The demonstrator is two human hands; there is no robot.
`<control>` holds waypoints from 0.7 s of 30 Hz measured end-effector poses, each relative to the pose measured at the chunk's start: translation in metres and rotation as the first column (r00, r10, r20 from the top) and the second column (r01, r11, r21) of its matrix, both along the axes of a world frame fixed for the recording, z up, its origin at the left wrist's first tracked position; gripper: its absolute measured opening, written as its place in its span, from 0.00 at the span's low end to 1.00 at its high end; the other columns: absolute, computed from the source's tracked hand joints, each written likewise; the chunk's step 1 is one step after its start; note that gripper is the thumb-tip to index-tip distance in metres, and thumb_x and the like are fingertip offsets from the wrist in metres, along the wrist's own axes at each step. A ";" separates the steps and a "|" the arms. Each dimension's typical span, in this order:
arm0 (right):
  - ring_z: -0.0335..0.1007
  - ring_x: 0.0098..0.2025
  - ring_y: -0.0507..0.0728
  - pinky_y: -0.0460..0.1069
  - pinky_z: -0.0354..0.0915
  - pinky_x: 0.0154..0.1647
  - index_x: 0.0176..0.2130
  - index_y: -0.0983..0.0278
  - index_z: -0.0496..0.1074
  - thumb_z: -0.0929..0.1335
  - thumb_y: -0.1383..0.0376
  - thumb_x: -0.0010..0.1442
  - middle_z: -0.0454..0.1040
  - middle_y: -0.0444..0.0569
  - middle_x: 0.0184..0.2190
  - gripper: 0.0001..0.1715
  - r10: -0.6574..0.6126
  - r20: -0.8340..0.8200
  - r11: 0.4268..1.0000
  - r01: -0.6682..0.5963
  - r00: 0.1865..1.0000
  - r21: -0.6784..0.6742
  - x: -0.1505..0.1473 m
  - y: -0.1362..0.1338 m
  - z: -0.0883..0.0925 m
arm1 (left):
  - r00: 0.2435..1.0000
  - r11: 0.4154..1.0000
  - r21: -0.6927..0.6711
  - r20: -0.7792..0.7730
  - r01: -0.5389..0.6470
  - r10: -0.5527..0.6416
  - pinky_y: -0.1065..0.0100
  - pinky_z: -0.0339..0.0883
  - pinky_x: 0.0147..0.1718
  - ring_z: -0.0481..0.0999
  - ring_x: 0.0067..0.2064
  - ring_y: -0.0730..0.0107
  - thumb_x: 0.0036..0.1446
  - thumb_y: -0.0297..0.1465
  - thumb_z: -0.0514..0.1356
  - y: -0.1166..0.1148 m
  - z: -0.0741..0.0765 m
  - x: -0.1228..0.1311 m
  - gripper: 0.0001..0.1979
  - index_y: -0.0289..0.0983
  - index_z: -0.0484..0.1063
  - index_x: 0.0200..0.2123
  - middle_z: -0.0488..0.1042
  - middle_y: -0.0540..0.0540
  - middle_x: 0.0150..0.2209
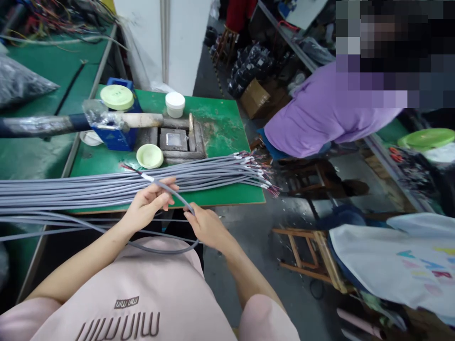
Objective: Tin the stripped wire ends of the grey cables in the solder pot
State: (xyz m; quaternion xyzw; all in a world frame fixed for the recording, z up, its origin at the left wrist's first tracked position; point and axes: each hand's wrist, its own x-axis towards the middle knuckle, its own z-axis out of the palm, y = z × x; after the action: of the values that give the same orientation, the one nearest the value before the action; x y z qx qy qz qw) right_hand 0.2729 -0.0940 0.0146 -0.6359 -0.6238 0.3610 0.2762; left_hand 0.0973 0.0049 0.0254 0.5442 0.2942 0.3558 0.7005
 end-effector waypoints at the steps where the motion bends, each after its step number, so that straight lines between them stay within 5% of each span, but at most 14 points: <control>1: 0.62 0.16 0.52 0.46 0.54 0.22 0.44 0.60 0.70 0.60 0.62 0.66 0.66 0.38 0.15 0.12 0.046 0.054 0.999 -0.045 0.997 -0.012 -0.002 0.000 0.000 | 1.000 1.000 -0.016 0.014 -0.023 0.023 0.74 0.67 0.25 0.72 0.30 0.75 0.53 0.41 0.63 0.001 0.004 0.000 0.24 0.34 0.72 0.50 0.77 0.40 0.43; 7: 0.70 0.29 0.56 0.48 0.60 0.31 0.41 0.60 0.72 0.64 0.57 0.63 0.74 0.45 0.26 0.12 0.257 0.140 0.966 -0.250 0.956 -0.060 -0.003 -0.006 0.007 | 0.998 0.973 -0.225 0.041 0.048 -0.040 0.73 0.69 0.26 0.70 0.23 0.78 0.50 0.42 0.65 -0.004 0.000 -0.003 0.20 0.31 0.78 0.39 0.78 0.44 0.30; 13: 0.67 0.24 0.51 0.46 0.57 0.27 0.24 0.63 0.66 0.61 0.58 0.65 0.71 0.43 0.21 0.20 0.171 0.038 0.985 -0.171 0.984 -0.022 -0.014 -0.005 0.012 | 0.991 0.927 -0.352 0.086 0.128 -0.104 0.73 0.70 0.27 0.72 0.24 0.78 0.47 0.41 0.67 -0.014 -0.012 -0.002 0.19 0.32 0.78 0.37 0.79 0.43 0.30; 17: 0.68 0.24 0.51 0.45 0.58 0.28 0.26 0.63 0.69 0.62 0.59 0.65 0.72 0.42 0.20 0.19 0.202 0.035 0.978 -0.200 0.979 -0.053 -0.013 -0.006 0.015 | 0.996 0.936 -0.344 0.078 0.073 -0.049 0.71 0.71 0.29 0.74 0.26 0.76 0.47 0.42 0.67 -0.013 -0.010 -0.010 0.20 0.32 0.78 0.38 0.80 0.42 0.33; 21: 0.71 0.33 0.53 0.47 0.63 0.35 0.34 0.62 0.74 0.65 0.62 0.62 0.76 0.45 0.30 0.09 0.067 0.038 0.980 -0.073 0.997 0.187 -0.007 0.004 0.028 | 0.995 0.958 -0.270 0.019 0.096 -0.095 0.72 0.70 0.28 0.73 0.24 0.75 0.47 0.41 0.67 -0.016 -0.008 -0.011 0.17 0.31 0.78 0.32 0.79 0.43 0.29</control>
State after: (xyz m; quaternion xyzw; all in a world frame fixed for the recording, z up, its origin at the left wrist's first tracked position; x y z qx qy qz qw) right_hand 0.2657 -0.0898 0.0431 -0.5902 -0.6813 0.3000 0.3122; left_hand 0.0867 -0.0109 0.0169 0.4561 0.3114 0.2797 0.7854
